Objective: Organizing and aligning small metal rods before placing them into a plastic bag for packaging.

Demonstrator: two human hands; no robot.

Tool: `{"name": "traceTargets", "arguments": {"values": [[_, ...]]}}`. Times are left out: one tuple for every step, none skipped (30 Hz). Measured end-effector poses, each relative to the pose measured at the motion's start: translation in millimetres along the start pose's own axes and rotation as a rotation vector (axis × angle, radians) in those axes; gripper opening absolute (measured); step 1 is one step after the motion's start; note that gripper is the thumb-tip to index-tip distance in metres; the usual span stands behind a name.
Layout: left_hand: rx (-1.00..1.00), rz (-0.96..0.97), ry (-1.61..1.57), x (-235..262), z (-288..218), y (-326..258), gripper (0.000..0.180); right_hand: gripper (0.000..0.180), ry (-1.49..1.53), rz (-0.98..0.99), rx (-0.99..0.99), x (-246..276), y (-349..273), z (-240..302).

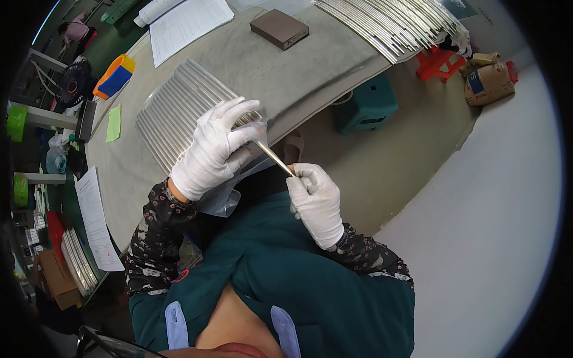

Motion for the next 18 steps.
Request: {"name": "traceTargets", "arguments": {"values": [[0.004, -0.003, -0.004, 0.7, 0.3, -0.3, 0.029, 0.016, 0.015, 0.014, 0.011, -1.7, 0.4, 1.1], [0.005, -0.003, -0.002, 0.9, 0.4, -0.4, 0.029, 0.016, 0.029, 0.028, 0.022, -3.5, 0.5, 2.1], [0.002, 0.001, -0.006, 0.4, 0.5, 0.2, 0.029, 0.016, 0.029, 0.03, 0.023, -4.2, 1.2, 2.5], [0.0, 0.006, -0.01, -0.3, 0.7, 0.6, 0.029, 0.016, 0.054, 0.028, 0.001, -4.7, 1.6, 0.9], [0.001, 0.006, -0.009, -0.6, 1.2, 0.5, 0.029, 0.016, 0.079, 0.027, -0.022, -5.1, 2.1, -1.2], [0.002, 0.026, -0.01, -1.7, 0.8, 0.4, 0.033, 0.016, 0.078, 0.03, -0.02, -4.3, 2.4, -1.9], [0.003, 0.047, -0.012, -3.2, 0.6, 0.7, 0.037, 0.015, 0.089, 0.042, -0.019, -2.9, 3.1, -4.2], [0.003, 0.045, -0.011, -3.3, 0.8, 1.5, 0.037, 0.015, 0.099, 0.052, -0.019, -2.7, 3.6, -5.0], [0.003, 0.041, -0.006, -3.7, 0.8, 1.1, 0.037, 0.015, 0.099, 0.055, -0.019, -3.9, 3.2, -4.5], [0.002, 0.037, -0.002, -3.8, 0.9, 1.1, 0.037, 0.014, 0.045, 0.035, 0.021, -3.2, 3.0, 0.5], [0.004, 0.037, -0.002, -3.4, 1.5, 1.8, 0.037, 0.013, -0.009, 0.015, 0.061, -2.2, 3.2, 5.3], [-0.003, 0.029, -0.002, -1.3, 0.8, 1.8, 0.037, 0.013, -0.011, 0.019, 0.06, -3.0, 3.2, 4.8], [-0.008, 0.02, -0.001, 0.6, 0.5, 1.5, 0.037, 0.012, -0.035, 0.018, 0.077, -3.5, 3.7, 6.0], [0.0, 0.017, 0.003, 0.4, 1.8, 0.8, 0.037, 0.01, -0.059, 0.02, 0.094, -5.0, 4.3, 7.6], [-0.038, -0.016, 0.015, 2.7, -0.3, -0.4, 0.036, 0.01, -0.063, 0.042, 0.096, -9.0, 5.3, 7.9], [-0.073, -0.049, 0.032, 5.8, -2.8, -1.6, 0.036, 0.01, -0.064, 0.076, 0.089, -13.5, 3.3, 7.2], [-0.11, -0.084, 0.08, 8.3, -13.9, -3.1, 0.03, 0.009, -0.065, 0.117, 0.081, -18.3, 0.6, 6.1], [-0.128, -0.123, 0.063, 15.4, -26.1, -6.1, 0.027, 0.009, -0.054, 0.169, 0.063, -24.3, -2.5, 4.6]]}}
Point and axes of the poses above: each hand's wrist, its own y-axis towards the middle knuckle, its own x-axis out of the back of the hand, z = x × y, the point moved 10 cm from there along y, towards the middle knuckle, and after that the axes turned 4 degrees about y, right-handed, at the moved point
